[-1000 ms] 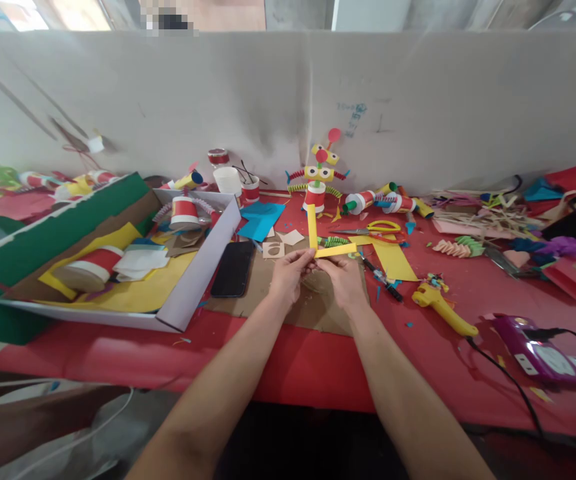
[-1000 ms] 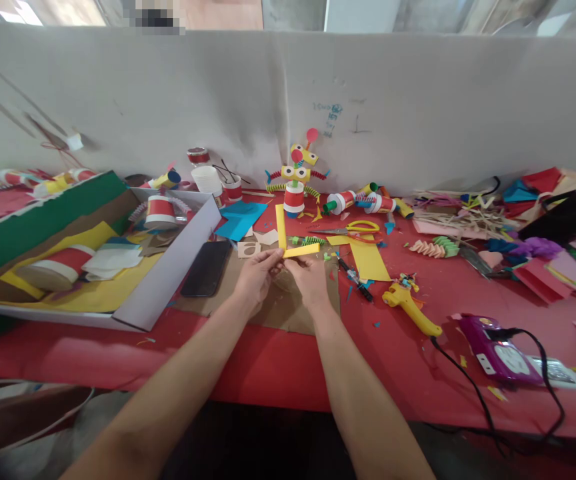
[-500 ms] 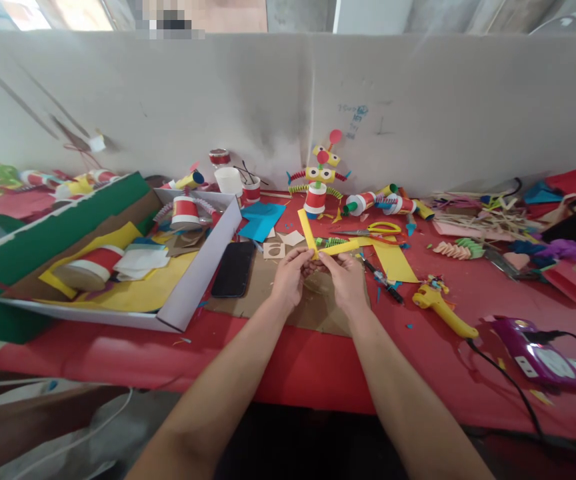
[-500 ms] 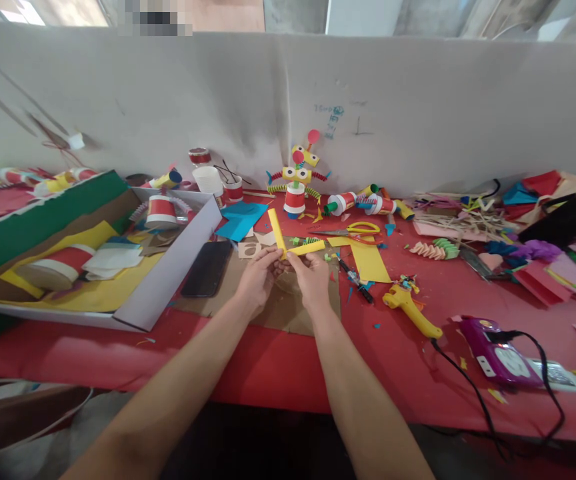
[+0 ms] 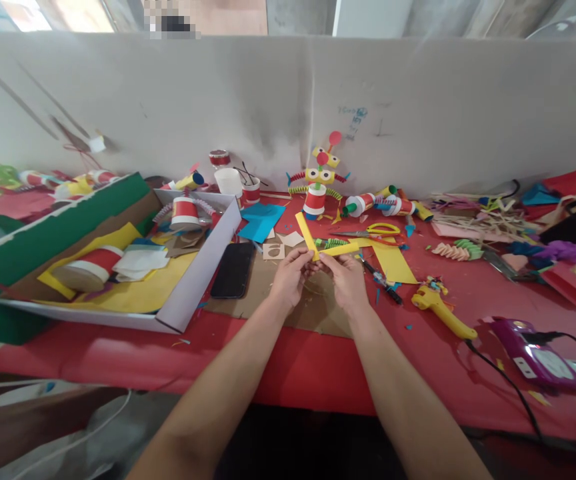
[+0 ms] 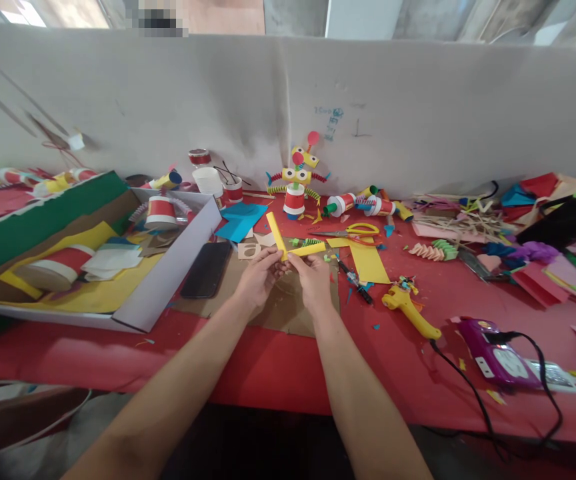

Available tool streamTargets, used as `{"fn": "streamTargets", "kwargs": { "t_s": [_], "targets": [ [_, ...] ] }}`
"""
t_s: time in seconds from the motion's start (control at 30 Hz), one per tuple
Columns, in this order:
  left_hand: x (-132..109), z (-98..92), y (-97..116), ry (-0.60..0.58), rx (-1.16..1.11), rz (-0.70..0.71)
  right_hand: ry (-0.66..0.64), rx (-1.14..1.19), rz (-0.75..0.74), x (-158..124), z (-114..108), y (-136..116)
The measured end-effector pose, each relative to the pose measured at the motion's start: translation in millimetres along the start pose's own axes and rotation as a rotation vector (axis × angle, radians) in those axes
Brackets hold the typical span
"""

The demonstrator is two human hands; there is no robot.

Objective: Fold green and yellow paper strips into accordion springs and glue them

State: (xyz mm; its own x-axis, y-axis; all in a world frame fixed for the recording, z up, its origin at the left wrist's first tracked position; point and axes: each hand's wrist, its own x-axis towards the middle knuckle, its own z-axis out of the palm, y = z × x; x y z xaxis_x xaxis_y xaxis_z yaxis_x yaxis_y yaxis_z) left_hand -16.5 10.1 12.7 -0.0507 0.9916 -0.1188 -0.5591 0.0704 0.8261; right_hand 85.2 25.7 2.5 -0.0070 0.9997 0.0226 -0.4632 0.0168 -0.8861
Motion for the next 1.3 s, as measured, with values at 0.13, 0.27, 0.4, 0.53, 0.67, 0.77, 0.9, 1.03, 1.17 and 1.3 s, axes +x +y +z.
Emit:
{"fn": "streamTargets", "kwargs": {
  "t_s": [0.13, 0.27, 0.4, 0.53, 0.67, 0.77, 0.9, 1.03, 1.17, 1.3],
  "targets": [
    [0.2, -1.4, 2.2, -0.037, 0.010, -0.066, 0.040, -0.033, 0.006, 1.3, -1.3, -0.4],
    [-0.7, -3.1, 4.5, -0.040, 0.096, -0.062, 0.068, -0.133, 0.004, 2.1, -4.9, -2.1],
    [1.0, -4.4, 4.1, -0.038, 0.140, -0.017, 0.034, -0.172, 0.015, 0.9, -5.6, -5.2],
    [2.2, -2.8, 0.8, 0.021, 0.098, 0.006, -0.002, -0.126, 0.037, -3.8, 0.3, -6.0],
    [-0.2, 1.4, -3.6, 0.050, 0.048, 0.045, 0.012, -0.153, -0.065, -6.5, 4.4, -2.0],
    [-1.5, 2.1, -4.0, 0.053, 0.060, 0.028, 0.058, -0.214, -0.125, -4.8, 2.0, 0.0],
    [0.3, -1.5, -0.4, 0.086, 0.058, -0.033, 0.048, -0.272, -0.103, -2.3, -2.2, -1.8],
    [2.1, -5.3, 0.7, 0.034, 0.034, -0.031, 0.013, -0.287, -0.103, -2.0, -2.2, -2.7],
    [2.8, -6.6, -2.4, 0.021, -0.003, -0.023, 0.014, -0.370, -0.156, -2.0, -3.1, -0.9],
    [2.7, -5.9, -4.3, 0.022, -0.021, -0.015, 0.012, -0.603, -0.290, -3.0, -5.6, -1.2]
  ]
}}
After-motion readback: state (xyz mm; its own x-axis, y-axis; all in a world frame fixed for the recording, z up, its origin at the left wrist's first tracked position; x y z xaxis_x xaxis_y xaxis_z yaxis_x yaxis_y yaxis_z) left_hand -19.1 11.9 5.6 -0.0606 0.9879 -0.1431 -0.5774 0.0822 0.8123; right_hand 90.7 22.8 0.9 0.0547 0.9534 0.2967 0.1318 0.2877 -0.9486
